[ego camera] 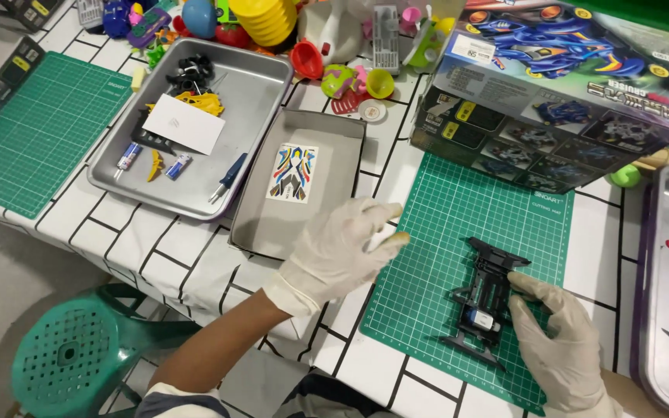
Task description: The person assembles a toy vehicle chassis on a green cutting mat. They insert a battery pack into the black frame, attach wheels and axles, and secure various small plastic components by hand. The workspace is cluttered with other toys and packaging.
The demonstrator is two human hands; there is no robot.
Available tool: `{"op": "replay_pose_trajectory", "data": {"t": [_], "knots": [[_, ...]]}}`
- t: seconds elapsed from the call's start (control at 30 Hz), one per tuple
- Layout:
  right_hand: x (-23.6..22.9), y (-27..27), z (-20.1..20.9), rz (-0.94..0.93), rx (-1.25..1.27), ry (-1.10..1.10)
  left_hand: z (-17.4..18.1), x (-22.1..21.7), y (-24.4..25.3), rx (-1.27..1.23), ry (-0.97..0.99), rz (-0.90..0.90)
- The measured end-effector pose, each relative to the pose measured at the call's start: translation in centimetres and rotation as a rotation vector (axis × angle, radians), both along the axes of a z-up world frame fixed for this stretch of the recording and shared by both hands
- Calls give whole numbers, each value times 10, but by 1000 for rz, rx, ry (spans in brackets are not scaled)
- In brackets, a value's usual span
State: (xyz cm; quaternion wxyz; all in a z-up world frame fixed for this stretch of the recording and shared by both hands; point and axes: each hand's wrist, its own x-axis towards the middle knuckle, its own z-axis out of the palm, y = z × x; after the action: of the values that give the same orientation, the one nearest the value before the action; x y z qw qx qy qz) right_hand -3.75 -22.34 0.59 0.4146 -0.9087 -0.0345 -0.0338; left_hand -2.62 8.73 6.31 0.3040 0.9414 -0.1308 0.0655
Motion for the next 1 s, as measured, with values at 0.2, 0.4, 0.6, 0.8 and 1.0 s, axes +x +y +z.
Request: {"op": "replay_pose_trajectory", "data": {"t": [0.2,0.4,0.6,0.8,1.0], "knots": [[-2,0,-2,2,-32,-17,28,25,112,-80,-70,520],[0,2,5,-24,-136,105,2,44,272,279,328,1026],[0,6,11,-80,-168,210,-36,32,315,106,343,1131],[-1,1,1,-50,-126,147,-23,45,294,186,257,1173],[1,-5,-7,-11,-169,100,-22,70,271,179,203,946]]}}
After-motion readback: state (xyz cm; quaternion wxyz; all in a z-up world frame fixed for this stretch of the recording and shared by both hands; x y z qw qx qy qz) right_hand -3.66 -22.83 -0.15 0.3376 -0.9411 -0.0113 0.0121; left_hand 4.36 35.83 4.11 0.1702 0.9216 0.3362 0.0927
